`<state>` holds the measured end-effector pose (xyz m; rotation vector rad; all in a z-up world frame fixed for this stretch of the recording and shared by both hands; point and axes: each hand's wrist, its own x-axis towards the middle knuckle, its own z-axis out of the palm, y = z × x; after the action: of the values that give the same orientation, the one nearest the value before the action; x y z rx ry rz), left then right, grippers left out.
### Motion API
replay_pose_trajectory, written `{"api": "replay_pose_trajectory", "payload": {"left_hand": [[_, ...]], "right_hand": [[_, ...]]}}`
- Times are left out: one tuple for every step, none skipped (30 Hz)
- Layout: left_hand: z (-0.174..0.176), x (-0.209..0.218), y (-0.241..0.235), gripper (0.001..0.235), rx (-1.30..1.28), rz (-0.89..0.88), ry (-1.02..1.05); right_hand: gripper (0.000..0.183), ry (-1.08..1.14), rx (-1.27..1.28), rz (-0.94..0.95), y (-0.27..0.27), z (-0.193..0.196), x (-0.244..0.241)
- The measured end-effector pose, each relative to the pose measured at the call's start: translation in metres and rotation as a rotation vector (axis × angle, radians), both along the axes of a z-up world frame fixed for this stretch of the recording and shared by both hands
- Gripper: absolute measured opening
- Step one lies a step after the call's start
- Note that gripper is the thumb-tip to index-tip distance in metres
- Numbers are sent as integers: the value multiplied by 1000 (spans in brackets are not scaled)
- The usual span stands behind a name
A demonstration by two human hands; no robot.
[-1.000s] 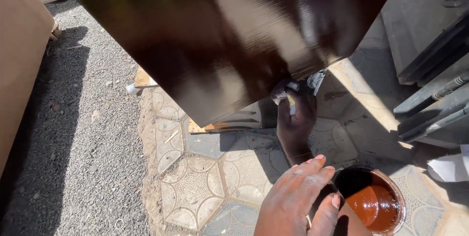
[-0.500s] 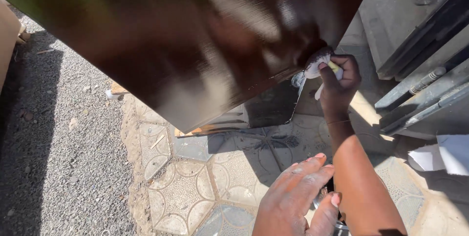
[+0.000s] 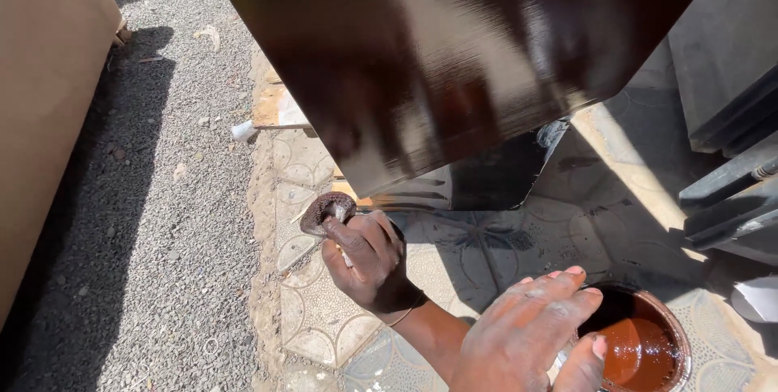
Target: Applying wood stain to the exterior of a cabinet using a rag dipped in a bucket of stain.
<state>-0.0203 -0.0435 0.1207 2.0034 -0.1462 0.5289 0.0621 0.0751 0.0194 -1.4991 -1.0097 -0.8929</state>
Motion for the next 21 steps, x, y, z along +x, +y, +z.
{"api": "replay_pose_trajectory", "payload": {"left_hand": [[0,0,1,36,-4,36,15],[3,1,4,36,-11,22,14],[5,3,8,34,-27,5,5],[8,5,12,33,-40,-11,-4],[6,5,13,33,-44,-25,-4],[4,6,15,33,-44,-18,-2],[2,6,16,34,-43,-11,0],[-2,7,18,34,-47,-27,-5],[-7,8,19,35,-59,-12,38],[-11,8,20,36,-73,3,85],[-16,11,20,36,-79,-13,85],[-20,12,20,36,-79,-8,140],[-25,13,21,36,-77,-4,195],[-26,16,21,36,-86,-17,196],[-28,18,21,35,-110,-14,269],[-29,20,22,35,-135,-13,344],[-37,24,21,35,-145,-26,346],[-45,28,19,37,-211,-23,406],[-54,32,18,40,-277,-21,466],[-54,37,18,40,-287,-30,474],[-54,42,18,46,-346,-35,675]], "right_hand": [[30,32,21,-104,-8,-1,5],[30,31,14,-119,-21,5,25],[21,43,33,-235,-36,11,45],[14,57,57,-351,-50,18,64],[14,56,53,-365,-68,17,79],[15,99,62,-403,-86,17,95],[15,143,73,-440,-105,17,110],[15,136,71,-456,-123,20,129],[14,178,108,-497,-142,22,149],[13,222,143,-538,-162,24,166],[13,219,138,-555,-184,18,191],[15,256,167,-564,-208,13,215],[17,292,197,-573,-232,8,238],[17,288,189,-586,-256,1,258],[18,488,300,-344,-280,-6,277],[21,682,404,-94,-305,-12,295],[21,681,396,-110,-322,-15,291],[22,762,387,-38,-338,-19,288],[24,844,378,33,-353,-23,284],[24,849,370,20,-353,-8,252],[14,996,229,-39,-351,6,219]]}}
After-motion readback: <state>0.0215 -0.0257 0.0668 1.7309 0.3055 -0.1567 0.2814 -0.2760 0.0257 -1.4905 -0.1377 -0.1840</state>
